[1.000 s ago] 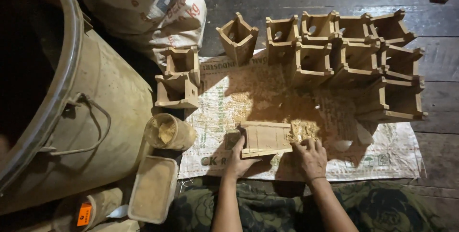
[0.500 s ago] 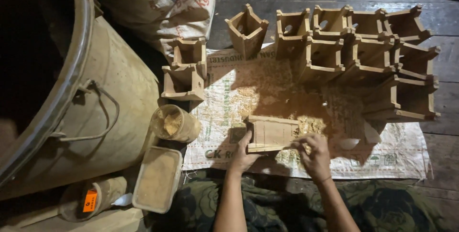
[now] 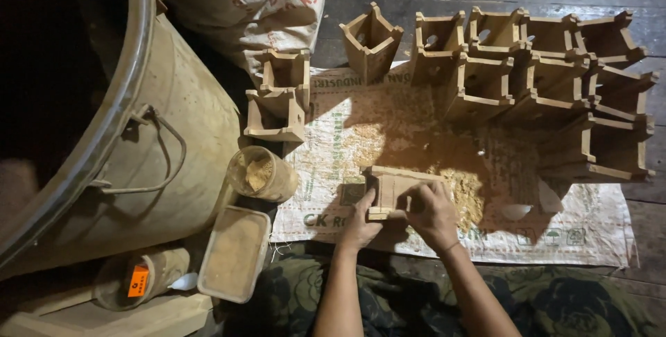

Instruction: Assembling small wooden box components by applying wax to joints and fitting pre-cut pieces together.

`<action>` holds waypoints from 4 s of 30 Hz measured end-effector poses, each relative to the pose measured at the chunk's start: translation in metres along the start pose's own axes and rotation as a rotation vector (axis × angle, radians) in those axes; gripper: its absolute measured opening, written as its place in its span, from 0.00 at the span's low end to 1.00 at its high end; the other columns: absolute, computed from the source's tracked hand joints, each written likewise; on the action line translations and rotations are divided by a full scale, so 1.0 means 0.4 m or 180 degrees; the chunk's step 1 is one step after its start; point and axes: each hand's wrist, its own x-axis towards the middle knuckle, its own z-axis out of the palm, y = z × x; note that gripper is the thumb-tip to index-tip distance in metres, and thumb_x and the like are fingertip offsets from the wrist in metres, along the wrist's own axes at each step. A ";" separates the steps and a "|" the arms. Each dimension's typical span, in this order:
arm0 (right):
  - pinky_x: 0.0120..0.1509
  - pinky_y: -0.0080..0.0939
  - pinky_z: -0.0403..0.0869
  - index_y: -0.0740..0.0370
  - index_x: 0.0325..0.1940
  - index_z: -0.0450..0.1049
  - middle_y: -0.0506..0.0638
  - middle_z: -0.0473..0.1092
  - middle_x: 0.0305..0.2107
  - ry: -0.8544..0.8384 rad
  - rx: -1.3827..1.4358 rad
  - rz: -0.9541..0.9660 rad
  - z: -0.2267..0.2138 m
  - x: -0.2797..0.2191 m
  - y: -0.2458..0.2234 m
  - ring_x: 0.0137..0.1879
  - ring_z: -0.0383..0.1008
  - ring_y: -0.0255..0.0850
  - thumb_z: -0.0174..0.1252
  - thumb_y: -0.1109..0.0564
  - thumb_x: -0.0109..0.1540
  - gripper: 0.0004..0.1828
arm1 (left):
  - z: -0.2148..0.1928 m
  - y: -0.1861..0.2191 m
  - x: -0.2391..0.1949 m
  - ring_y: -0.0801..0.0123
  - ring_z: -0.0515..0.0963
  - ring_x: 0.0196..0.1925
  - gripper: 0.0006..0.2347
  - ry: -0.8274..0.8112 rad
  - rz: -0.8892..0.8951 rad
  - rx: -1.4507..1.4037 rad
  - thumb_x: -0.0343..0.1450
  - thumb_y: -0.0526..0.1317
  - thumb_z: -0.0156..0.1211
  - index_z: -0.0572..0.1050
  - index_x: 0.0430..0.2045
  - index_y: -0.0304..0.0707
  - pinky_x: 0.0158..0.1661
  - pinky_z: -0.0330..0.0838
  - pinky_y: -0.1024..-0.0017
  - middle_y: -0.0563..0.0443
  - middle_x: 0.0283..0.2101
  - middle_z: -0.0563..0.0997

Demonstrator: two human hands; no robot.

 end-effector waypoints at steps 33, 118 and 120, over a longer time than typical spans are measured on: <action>0.51 0.42 0.77 0.27 0.59 0.73 0.41 0.67 0.47 -0.0018 -0.2079 0.0742 -0.033 -0.139 0.364 0.53 0.70 0.47 0.63 0.49 0.59 0.25 | 0.042 0.074 0.011 0.61 0.83 0.43 0.30 0.0606 0.0127 -0.0032 0.53 0.31 0.82 0.80 0.51 0.42 0.43 0.80 0.64 0.41 0.45 0.85; 0.56 0.50 0.66 0.19 0.57 0.72 0.37 0.63 0.60 -0.0061 -0.2247 0.1003 -0.068 -0.169 0.279 0.63 0.59 0.49 0.55 0.46 0.63 0.20 | 0.060 0.017 0.009 0.54 0.81 0.54 0.31 0.0328 0.0333 0.0128 0.59 0.32 0.77 0.72 0.60 0.40 0.48 0.78 0.63 0.40 0.53 0.81; 0.60 0.45 0.65 0.08 0.54 0.70 0.27 0.59 0.60 -0.0307 -0.2554 0.0969 -0.050 -0.170 0.311 0.68 0.57 0.44 0.57 0.42 0.63 0.20 | 0.070 0.011 0.014 0.44 0.79 0.58 0.39 0.0528 0.0136 0.0202 0.56 0.31 0.80 0.69 0.66 0.45 0.50 0.79 0.54 0.36 0.56 0.80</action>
